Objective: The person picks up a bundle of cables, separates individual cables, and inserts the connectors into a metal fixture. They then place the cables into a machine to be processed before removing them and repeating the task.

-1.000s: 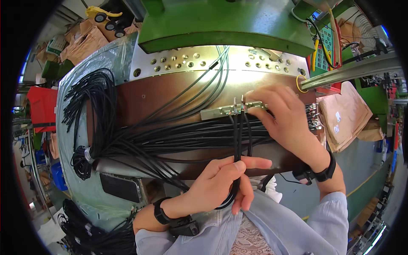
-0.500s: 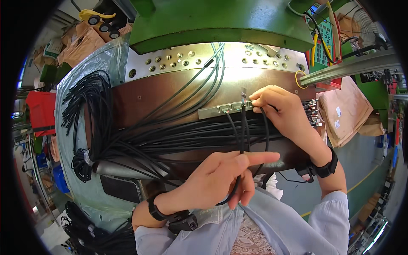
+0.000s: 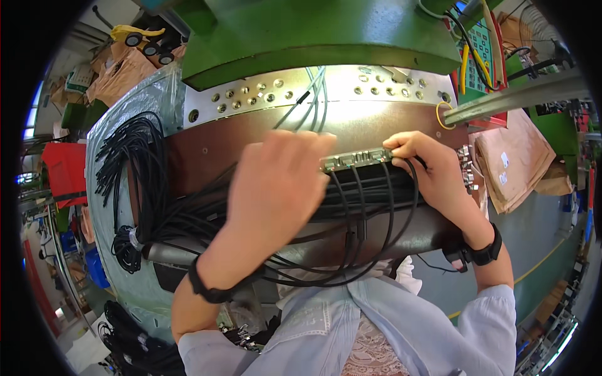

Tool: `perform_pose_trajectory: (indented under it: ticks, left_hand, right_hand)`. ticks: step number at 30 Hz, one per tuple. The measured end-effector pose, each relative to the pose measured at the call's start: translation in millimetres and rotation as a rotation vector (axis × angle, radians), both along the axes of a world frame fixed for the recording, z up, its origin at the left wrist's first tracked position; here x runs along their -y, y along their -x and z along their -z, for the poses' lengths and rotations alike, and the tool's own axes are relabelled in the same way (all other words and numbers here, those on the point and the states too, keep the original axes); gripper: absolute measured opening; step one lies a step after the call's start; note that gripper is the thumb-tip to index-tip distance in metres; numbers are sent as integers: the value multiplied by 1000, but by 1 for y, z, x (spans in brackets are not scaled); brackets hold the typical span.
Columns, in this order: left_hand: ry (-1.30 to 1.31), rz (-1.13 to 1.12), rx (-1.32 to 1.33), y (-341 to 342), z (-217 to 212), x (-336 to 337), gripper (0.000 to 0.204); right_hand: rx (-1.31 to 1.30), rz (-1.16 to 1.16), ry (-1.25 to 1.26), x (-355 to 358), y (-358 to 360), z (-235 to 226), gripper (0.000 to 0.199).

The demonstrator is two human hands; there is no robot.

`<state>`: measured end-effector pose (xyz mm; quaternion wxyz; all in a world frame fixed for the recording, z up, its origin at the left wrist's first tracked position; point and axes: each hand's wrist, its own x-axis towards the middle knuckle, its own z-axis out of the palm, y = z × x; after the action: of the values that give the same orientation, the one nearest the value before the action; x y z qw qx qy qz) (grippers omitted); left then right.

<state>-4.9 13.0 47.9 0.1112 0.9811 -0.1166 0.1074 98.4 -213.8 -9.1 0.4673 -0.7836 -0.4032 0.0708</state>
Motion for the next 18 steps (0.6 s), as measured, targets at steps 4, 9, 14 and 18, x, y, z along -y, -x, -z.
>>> perform_pose_trajectory:
  ticks: [4, 9, 14, 18]
  left_hand:
    - [-33, 147, 197, -6, 51, 9, 14]
    - [69, 130, 250, -10, 68, 9, 10]
    - [93, 129, 252, -12, 51, 3, 17]
    - [77, 81, 226, -6, 44, -5, 22]
  right_hand:
    - [85, -12, 149, 4, -6, -1, 15]
    - [186, 2, 272, -3, -5, -10, 14]
    - [245, 16, 174, -12, 2, -6, 17]
    - [313, -27, 166, -14, 1, 2, 19]
